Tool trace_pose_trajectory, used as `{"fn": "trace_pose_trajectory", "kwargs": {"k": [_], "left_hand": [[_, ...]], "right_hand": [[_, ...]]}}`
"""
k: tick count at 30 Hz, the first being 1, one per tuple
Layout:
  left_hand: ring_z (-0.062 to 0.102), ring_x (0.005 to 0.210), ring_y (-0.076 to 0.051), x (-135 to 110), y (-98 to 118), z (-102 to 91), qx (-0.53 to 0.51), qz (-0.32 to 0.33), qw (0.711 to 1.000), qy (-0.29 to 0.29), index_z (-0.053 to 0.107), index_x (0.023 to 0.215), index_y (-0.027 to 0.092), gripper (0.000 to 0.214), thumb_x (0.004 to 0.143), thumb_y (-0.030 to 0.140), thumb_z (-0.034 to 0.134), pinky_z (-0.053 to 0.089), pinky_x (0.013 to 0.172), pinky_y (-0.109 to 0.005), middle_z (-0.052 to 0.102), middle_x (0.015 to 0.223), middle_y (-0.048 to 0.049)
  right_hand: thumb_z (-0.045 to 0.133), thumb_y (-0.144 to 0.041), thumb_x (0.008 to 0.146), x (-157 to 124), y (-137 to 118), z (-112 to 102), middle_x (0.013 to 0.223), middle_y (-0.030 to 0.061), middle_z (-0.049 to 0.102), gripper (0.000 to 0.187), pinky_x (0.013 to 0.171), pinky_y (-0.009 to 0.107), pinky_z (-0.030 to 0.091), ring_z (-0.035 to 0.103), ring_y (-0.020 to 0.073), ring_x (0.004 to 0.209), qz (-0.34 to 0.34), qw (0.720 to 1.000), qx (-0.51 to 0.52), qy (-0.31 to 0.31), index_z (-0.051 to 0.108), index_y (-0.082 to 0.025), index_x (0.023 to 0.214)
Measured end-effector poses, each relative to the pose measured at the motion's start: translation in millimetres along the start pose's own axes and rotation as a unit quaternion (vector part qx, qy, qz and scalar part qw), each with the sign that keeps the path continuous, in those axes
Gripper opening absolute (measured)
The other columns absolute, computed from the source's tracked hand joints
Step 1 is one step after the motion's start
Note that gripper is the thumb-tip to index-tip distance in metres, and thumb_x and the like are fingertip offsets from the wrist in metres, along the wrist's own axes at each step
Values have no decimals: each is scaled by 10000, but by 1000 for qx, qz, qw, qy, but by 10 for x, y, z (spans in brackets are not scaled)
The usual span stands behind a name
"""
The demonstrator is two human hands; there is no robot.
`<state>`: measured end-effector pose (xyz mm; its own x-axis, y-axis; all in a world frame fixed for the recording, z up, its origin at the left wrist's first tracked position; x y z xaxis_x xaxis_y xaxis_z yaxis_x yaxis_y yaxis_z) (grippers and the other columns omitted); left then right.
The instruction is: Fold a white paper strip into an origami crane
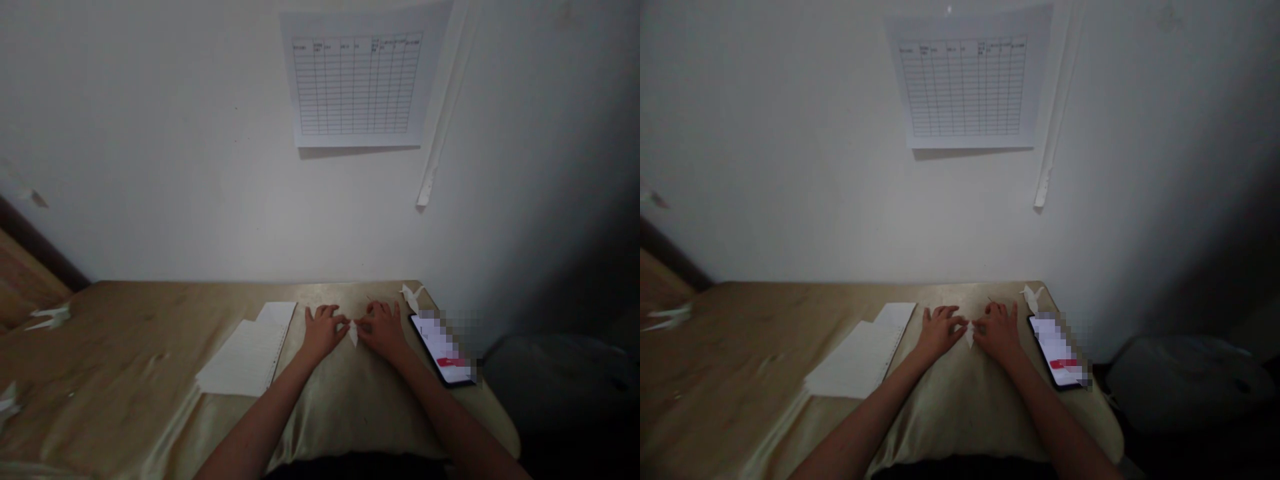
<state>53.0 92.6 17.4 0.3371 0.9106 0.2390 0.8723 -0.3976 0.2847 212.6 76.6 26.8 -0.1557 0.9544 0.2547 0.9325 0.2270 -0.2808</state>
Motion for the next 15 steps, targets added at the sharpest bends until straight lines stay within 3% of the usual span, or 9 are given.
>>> {"fn": "trace_pose_trajectory", "kwargs": {"k": [6, 15], "left_hand": [[521, 1369, -328, 6, -6, -8, 8, -10, 1000, -2, 771, 1103, 403, 183, 956, 463, 680, 240, 1167, -772, 654, 1439, 6], [519, 1367, -340, -18, 7, -54, 11, -19, 1000, 2, 754, 1081, 372, 175, 949, 467, 691, 197, 1156, -805, 664, 1439, 11]], "right_hand": [[690, -499, 929, 38, 76, 37, 1230, 76, 650, 213, 1192, 684, 137, 525, 306, 1234, 38, 999, 4, -28, 801, -401, 1082], [714, -462, 927, -9, 34, 10, 1174, 74, 668, 170, 1196, 692, 105, 528, 301, 1210, 48, 998, -24, 13, 814, -374, 1033]]}}
Point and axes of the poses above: each hand's wrist, its own x-axis towards the middle knuckle, its own z-axis out of the palm, y = z × x, the point moved 8 cm from there along x, towards the middle knuckle
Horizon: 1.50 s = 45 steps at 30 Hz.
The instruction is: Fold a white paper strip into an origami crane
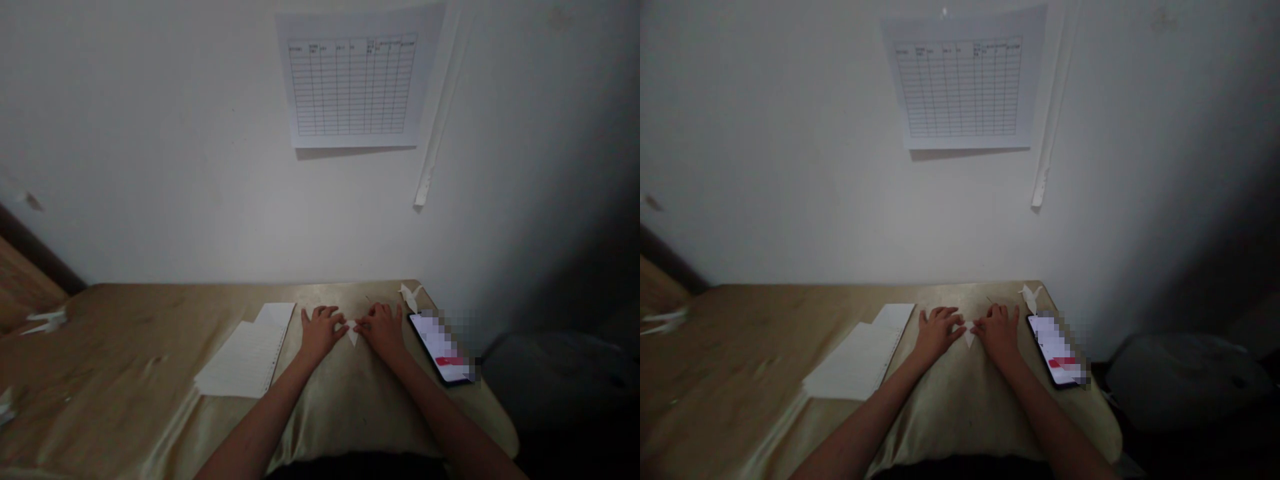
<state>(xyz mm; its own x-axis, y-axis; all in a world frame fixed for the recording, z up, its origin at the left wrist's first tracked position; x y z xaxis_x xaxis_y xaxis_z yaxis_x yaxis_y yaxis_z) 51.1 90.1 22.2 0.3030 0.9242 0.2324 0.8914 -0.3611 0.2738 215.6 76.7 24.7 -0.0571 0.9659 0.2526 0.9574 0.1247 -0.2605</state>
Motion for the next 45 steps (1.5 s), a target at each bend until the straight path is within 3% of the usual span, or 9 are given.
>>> {"fn": "trace_pose_trajectory", "kwargs": {"k": [6, 14, 21, 30, 45], "left_hand": [[529, 1361, -336, -1, -24, -3, -18, -17, 1000, 9, 759, 1028, 334, 168, 940, 466, 704, 151, 1175, -798, 689, 1413, -1], [521, 1361, -328, -4, -64, 43, -26, -15, 999, 16, 737, 1025, 310, 184, 933, 467, 710, 144, 1172, -804, 683, 1416, -6], [490, 1372, -309, 16, -34, 80, -36, -2, 999, -7, 691, 1251, 420, 304, 947, 415, 701, 143, 1190, -778, 652, 1426, -9], [488, 1376, -303, 7, -5, 99, -35, 26, 999, 0, 754, 1157, 424, 202, 969, 396, 685, 122, 1187, -792, 649, 1418, -2], [505, 1349, -325, -3, 23, 31, -12, 11, 1000, 6, 777, 1130, 462, 195, 952, 443, 697, 129, 1189, -769, 645, 1436, 5]], "right_hand": [[697, -445, 945, -58, -82, -47, 1128, 55, 694, 151, 1207, 710, 27, 534, 291, 1183, -5, 999, -39, 28, 818, -370, 994], [705, -452, 935, -78, -88, -86, 1112, 56, 687, 160, 1210, 695, 19, 516, 296, 1212, 13, 999, -26, 32, 821, -347, 965], [702, -433, 929, -1, 66, 75, 1200, 73, 660, 183, 1188, 641, 167, 519, 296, 1227, 15, 1000, 13, 8, 796, -302, 1017], [711, -351, 928, -13, 3, 97, 1252, 52, 659, 182, 1214, 675, 62, 489, 296, 1287, -22, 998, 49, 11, 797, -400, 1081], [723, -382, 923, -8, -11, 69, 1231, 59, 675, 197, 1192, 665, 140, 491, 317, 1274, -4, 1000, 19, -6, 794, -437, 1098]]}}
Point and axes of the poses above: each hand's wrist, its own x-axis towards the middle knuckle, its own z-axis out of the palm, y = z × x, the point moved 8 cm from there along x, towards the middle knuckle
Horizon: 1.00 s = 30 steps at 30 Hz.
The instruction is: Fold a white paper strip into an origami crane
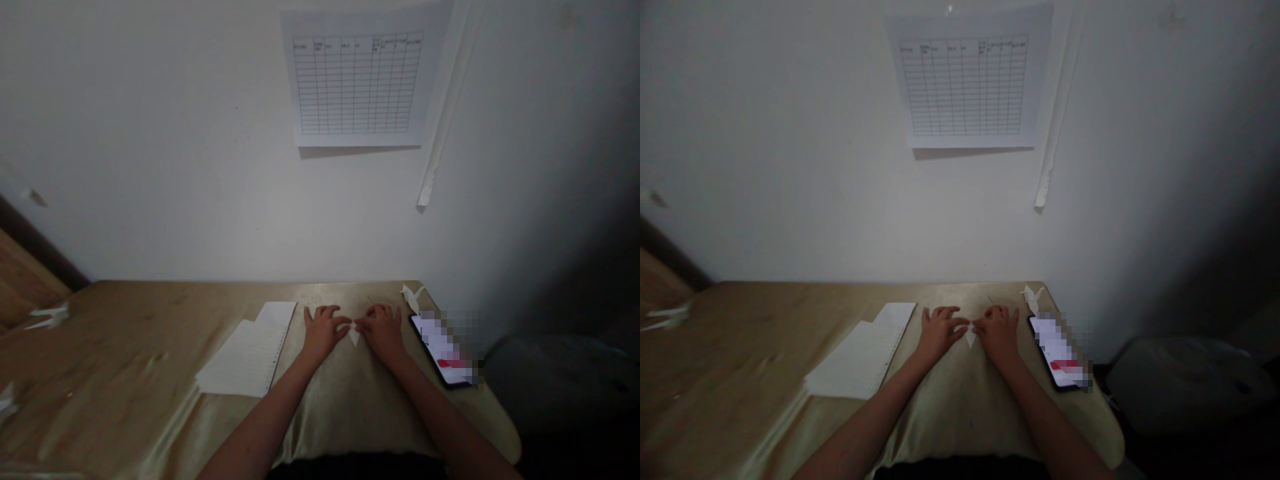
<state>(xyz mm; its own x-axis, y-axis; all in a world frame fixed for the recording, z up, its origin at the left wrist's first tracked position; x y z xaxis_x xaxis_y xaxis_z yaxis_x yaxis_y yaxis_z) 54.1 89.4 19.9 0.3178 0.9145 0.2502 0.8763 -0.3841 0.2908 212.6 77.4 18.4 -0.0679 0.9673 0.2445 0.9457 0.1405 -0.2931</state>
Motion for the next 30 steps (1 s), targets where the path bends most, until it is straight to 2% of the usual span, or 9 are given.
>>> {"fn": "trace_pose_trajectory", "kwargs": {"k": [5, 8, 15, 21, 30], "left_hand": [[501, 1346, -341, -20, 2, -29, -2, -25, 1000, 19, 793, 1087, 468, 169, 952, 435, 696, 138, 1185, -775, 618, 1480, 28], [511, 1339, -355, -21, -4, -44, 5, -32, 999, 23, 801, 1063, 466, 155, 936, 449, 714, 138, 1174, -796, 613, 1486, 32], [513, 1338, -373, -10, 12, -102, 15, -36, 999, 31, 826, 991, 424, 122, 912, 457, 739, 134, 1185, -795, 560, 1548, 41], [510, 1344, -390, -24, 9, -120, 22, -44, 998, 40, 834, 966, 411, 123, 903, 471, 747, 137, 1183, -807, 533, 1577, 48], [515, 1336, -391, -40, -23, -113, 19, -52, 997, 53, 838, 953, 390, 157, 897, 504, 744, 137, 1184, -805, 542, 1570, 40]], "right_hand": [[759, -376, 894, -1, 0, -53, 1166, 75, 682, 182, 1094, 471, 339, 529, 284, 1177, 17, 1000, 16, 4, 817, -379, 1067], [757, -373, 898, -8, -14, -81, 1138, 73, 683, 175, 1031, 405, 377, 535, 267, 1149, 26, 1000, 13, 8, 819, -377, 1062], [726, -366, 923, -26, -45, -66, 1136, 85, 682, 180, 965, 372, 405, 547, 264, 1144, 33, 999, -17, 8, 815, -355, 1079], [737, -415, 912, -27, 8, -100, 1119, 98, 681, 172, 929, 372, 416, 551, 277, 1144, 54, 998, -2, 18, 827, -335, 1035], [754, -437, 895, -29, 0, -140, 1093, 102, 683, 172, 946, 385, 405, 551, 280, 1130, 55, 998, -5, 24, 840, -308, 969]]}}
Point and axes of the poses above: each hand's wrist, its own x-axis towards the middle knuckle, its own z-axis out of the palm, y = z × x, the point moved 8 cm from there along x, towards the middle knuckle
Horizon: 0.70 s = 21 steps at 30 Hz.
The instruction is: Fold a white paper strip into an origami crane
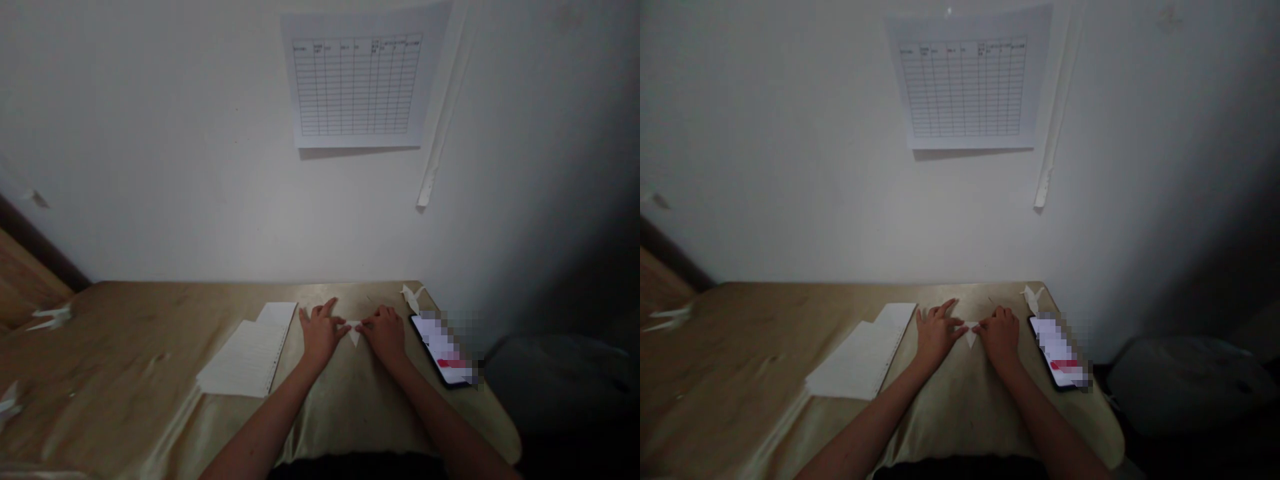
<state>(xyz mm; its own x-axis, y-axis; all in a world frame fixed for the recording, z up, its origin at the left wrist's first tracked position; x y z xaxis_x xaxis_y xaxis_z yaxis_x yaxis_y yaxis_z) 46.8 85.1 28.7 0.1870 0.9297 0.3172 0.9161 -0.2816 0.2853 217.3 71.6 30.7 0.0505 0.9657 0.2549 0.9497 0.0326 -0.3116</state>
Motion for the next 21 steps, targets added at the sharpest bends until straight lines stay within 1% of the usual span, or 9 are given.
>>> {"fn": "trace_pose_trajectory", "kwargs": {"k": [3, 6, 10, 14, 18, 21], "left_hand": [[513, 1339, -383, 6, -18, -6, -8, -2, 1000, 5, 835, 935, 374, 163, 886, 509, 757, 136, 1189, -793, 549, 1564, 29], [513, 1347, -366, 24, -53, 18, -25, -12, 1000, -7, 824, 925, 365, 151, 868, 498, 783, 154, 1185, -781, 566, 1542, 20], [517, 1359, -339, 43, -100, 77, -47, -25, 998, -21, 786, 1001, 338, 198, 847, 458, 816, 180, 1192, -747, 567, 1518, -22], [541, 1347, -309, 44, -101, 118, -62, -17, 998, -18, 728, 1079, 298, 264, 852, 396, 823, 175, 1212, -718, 581, 1476, -57], [552, 1338, -296, 46, -65, 128, -68, -1, 997, -22, 717, 1038, 276, 211, 864, 344, 816, 168, 1217, -714, 588, 1457, -56], [547, 1340, -294, 50, -47, 135, -71, 7, 997, -34, 739, 1027, 295, 164, 881, 340, 798, 157, 1220, -714, 576, 1471, -41]], "right_hand": [[750, -438, 896, 10, 31, 23, 1091, 97, 685, 180, 940, 372, 412, 556, 276, 1127, 1, 1000, 7, -5, 841, -309, 982], [744, -410, 903, 35, 71, 66, 1072, 95, 686, 176, 937, 358, 417, 563, 268, 1109, -7, 1000, 26, -2, 841, -300, 999], [739, -348, 902, 85, 134, 139, 1029, 95, 686, 150, 939, 349, 420, 565, 264, 1074, -15, 999, 51, 4, 842, -274, 982], [720, -325, 910, 111, 145, 154, 1018, 109, 683, 150, 945, 352, 423, 557, 274, 1092, -23, 997, 66, 24, 841, -244, 940], [703, -329, 923, 113, 136, 161, 1020, 111, 680, 159, 954, 359, 420, 547, 280, 1099, -21, 997, 74, 32, 830, -234, 931], [687, -330, 933, 129, 138, 189, 1039, 112, 680, 163, 953, 357, 415, 538, 283, 1116, -13, 997, 74, 28, 814, -228, 940]]}}
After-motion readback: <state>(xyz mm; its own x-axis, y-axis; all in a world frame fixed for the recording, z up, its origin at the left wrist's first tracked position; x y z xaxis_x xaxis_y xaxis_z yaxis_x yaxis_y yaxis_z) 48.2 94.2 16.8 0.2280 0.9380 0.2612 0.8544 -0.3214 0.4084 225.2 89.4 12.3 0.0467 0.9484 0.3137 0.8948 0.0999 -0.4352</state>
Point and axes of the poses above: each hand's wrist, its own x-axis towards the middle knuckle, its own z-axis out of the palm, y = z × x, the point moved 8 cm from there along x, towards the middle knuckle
